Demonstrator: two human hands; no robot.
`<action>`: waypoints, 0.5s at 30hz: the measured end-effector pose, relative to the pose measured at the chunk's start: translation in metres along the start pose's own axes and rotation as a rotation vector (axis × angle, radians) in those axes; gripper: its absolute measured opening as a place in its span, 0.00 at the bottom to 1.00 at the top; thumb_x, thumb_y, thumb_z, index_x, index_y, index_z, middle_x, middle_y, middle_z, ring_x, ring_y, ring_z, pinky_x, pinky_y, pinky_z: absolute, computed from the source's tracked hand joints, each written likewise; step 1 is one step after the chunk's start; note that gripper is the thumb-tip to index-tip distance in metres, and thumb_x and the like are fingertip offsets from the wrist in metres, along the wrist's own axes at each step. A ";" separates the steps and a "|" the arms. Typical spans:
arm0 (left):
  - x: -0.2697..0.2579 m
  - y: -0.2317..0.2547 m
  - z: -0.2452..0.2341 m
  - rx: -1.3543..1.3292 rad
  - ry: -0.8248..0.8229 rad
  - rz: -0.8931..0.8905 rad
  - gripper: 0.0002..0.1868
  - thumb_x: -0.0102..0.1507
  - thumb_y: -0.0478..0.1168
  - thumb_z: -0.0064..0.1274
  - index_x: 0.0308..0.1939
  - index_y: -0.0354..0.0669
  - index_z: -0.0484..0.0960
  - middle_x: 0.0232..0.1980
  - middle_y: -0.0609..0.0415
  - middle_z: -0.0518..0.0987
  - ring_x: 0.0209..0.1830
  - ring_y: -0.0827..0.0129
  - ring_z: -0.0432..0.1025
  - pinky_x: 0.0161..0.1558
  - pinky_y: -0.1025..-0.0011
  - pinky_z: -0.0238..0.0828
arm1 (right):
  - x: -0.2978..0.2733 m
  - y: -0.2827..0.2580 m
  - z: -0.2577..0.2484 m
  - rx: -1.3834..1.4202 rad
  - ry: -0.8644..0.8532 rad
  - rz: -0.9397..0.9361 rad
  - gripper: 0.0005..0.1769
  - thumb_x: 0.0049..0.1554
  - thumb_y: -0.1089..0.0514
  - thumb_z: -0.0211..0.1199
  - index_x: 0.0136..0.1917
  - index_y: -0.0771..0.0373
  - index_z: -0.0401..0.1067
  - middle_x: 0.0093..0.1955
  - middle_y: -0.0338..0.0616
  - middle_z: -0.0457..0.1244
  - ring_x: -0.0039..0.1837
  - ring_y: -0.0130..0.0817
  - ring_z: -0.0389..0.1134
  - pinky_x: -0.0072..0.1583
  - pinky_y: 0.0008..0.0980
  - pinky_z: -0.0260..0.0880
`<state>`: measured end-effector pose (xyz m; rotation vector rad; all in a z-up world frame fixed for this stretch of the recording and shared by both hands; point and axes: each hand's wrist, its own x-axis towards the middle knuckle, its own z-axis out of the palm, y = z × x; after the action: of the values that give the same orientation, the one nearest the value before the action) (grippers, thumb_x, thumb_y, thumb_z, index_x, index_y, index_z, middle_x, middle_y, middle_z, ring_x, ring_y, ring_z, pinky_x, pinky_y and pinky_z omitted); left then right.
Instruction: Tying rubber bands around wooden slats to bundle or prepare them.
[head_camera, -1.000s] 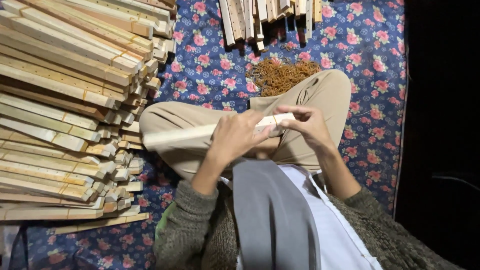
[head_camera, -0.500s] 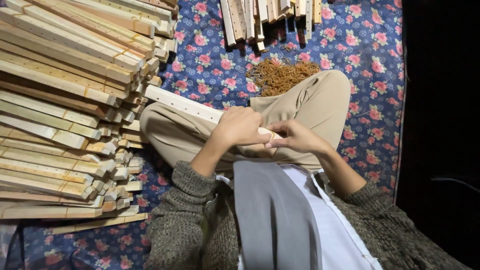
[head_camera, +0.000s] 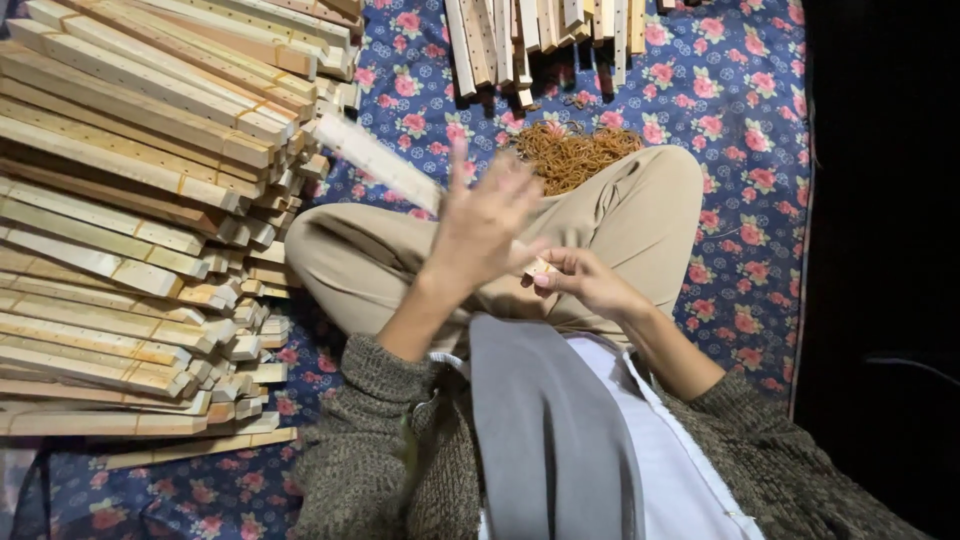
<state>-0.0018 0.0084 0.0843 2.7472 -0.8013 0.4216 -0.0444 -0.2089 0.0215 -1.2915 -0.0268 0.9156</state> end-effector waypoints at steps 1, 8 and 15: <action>-0.005 -0.005 0.009 0.001 0.000 -0.001 0.32 0.58 0.64 0.60 0.57 0.48 0.82 0.57 0.52 0.81 0.70 0.58 0.63 0.76 0.36 0.22 | 0.001 0.008 -0.002 0.000 -0.001 0.000 0.12 0.58 0.61 0.67 0.53 0.69 0.74 0.40 0.45 0.70 0.42 0.27 0.72 0.49 0.26 0.74; 0.007 0.002 -0.002 -1.470 0.527 -0.687 0.30 0.68 0.52 0.55 0.61 0.39 0.58 0.63 0.34 0.62 0.63 0.47 0.58 0.63 0.43 0.53 | 0.032 0.065 -0.012 0.548 -0.357 0.061 0.19 0.57 0.55 0.68 0.53 0.71 0.69 0.51 0.64 0.69 0.51 0.45 0.74 0.49 0.35 0.75; -0.006 -0.003 -0.043 -1.014 0.098 -0.669 0.26 0.70 0.50 0.49 0.62 0.33 0.68 0.28 0.41 0.81 0.24 0.60 0.77 0.28 0.59 0.77 | 0.039 -0.049 0.004 -0.240 0.089 -0.261 0.26 0.62 0.50 0.62 0.71 0.61 0.69 0.74 0.52 0.60 0.76 0.42 0.58 0.75 0.41 0.56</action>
<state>-0.0138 0.0276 0.1217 1.8326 0.0172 -0.0180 0.0070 -0.1825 0.0455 -1.5091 -0.2364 0.6439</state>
